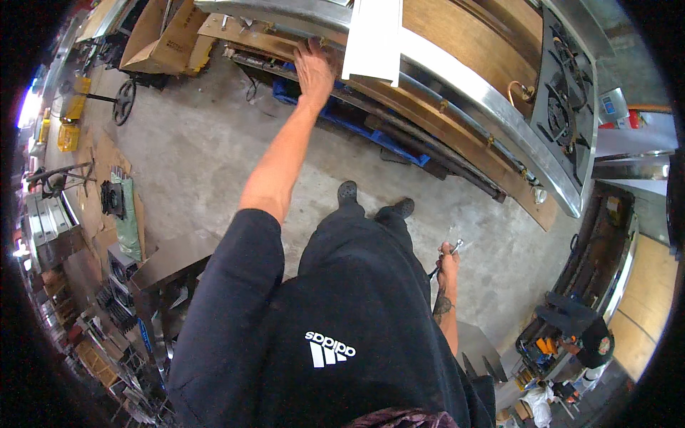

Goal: The person assembles a commercial gas stove by securing a metal frame with a wrench, tapping it into place with a rubber mallet, and installing the burner grates. The person then lifts the assembled unit to position it.

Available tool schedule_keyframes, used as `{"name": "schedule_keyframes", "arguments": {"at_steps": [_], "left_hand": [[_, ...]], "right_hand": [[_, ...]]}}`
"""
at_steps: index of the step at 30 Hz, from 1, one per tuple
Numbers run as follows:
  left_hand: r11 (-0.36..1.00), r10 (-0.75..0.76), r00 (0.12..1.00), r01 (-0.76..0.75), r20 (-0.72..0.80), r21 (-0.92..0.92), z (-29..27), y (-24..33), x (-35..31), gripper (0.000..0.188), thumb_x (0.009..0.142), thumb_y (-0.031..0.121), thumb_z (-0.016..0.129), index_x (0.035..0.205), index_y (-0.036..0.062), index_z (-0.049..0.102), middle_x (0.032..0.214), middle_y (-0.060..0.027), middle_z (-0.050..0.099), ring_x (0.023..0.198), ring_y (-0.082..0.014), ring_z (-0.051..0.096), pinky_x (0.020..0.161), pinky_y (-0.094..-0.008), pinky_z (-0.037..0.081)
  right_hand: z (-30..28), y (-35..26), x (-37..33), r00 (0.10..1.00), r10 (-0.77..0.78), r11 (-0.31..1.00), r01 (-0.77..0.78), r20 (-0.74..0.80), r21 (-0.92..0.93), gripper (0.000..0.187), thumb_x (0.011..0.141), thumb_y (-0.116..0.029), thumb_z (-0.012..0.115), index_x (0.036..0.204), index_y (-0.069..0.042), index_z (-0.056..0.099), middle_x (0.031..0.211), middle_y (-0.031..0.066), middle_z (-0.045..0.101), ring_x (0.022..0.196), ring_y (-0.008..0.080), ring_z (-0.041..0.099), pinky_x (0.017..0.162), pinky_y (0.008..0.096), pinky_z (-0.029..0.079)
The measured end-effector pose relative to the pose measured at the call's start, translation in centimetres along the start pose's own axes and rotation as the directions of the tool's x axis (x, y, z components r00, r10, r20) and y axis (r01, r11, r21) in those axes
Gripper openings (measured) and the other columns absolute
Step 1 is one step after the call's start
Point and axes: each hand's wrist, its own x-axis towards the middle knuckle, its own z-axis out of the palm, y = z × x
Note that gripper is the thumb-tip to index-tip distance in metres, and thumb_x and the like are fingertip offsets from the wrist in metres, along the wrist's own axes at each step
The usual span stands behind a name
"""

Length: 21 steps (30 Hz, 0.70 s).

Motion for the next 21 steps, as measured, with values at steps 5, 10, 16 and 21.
{"name": "schedule_keyframes", "arguments": {"at_steps": [5,10,16,21], "left_hand": [[0.993,0.11,0.974,-0.118,0.201,0.03,1.5,-3.7,2.6,0.051,0.09,0.028,0.074,0.122,-0.0072,0.057,0.118,-0.0288,0.061,0.107,-0.0469,0.061,0.089,-0.0534,0.052],[0.91,-0.205,0.942,0.283,0.264,-0.304,3.5,-3.2,0.7,0.045,0.09,0.034,0.074,0.111,-0.0055,0.064,0.104,-0.0262,0.069,0.097,-0.0447,0.067,0.082,-0.0495,0.055],[0.998,-0.051,0.997,0.053,0.064,-0.043,5.4,-3.6,2.3,0.043,0.095,0.036,0.065,0.099,-0.0067,0.068,0.099,-0.0233,0.074,0.09,-0.0418,0.069,0.082,-0.0506,0.056],[0.984,-0.177,0.9,0.171,0.398,0.051,3.5,-4.7,3.9,0.047,0.103,0.038,0.048,0.093,-0.0033,0.068,0.096,-0.0175,0.075,0.088,-0.0391,0.071,0.083,-0.0493,0.057]], "right_hand": [[0.7,-0.3,-0.2,1.0,-0.006,0.999,0.006,-0.015,-0.033,0.026,0.1,-0.035,0.07,0.099,-0.011,0.062,0.074,-0.0049,0.051,0.053,0.0054,0.038,0.046,0.0234,0.03],[1.2,0.2,-0.7,1.0,0.007,1.0,-0.007,-0.028,0.018,0.022,0.1,-0.032,0.071,0.095,-0.011,0.063,0.07,-0.0056,0.049,0.053,0.0049,0.037,0.046,0.0229,0.029],[0.6,1.1,-1.7,0.997,0.031,0.999,-0.029,-0.077,0.028,0.022,0.1,-0.031,0.071,0.094,-0.011,0.063,0.068,-0.0054,0.047,0.053,0.0058,0.038,0.046,0.023,0.029],[0.0,2.0,-1.2,0.997,0.05,0.998,-0.052,-0.06,-0.023,0.029,0.099,-0.039,0.071,0.099,-0.011,0.062,0.079,-0.0035,0.057,0.058,0.0063,0.041,0.05,0.0249,0.033]]}}
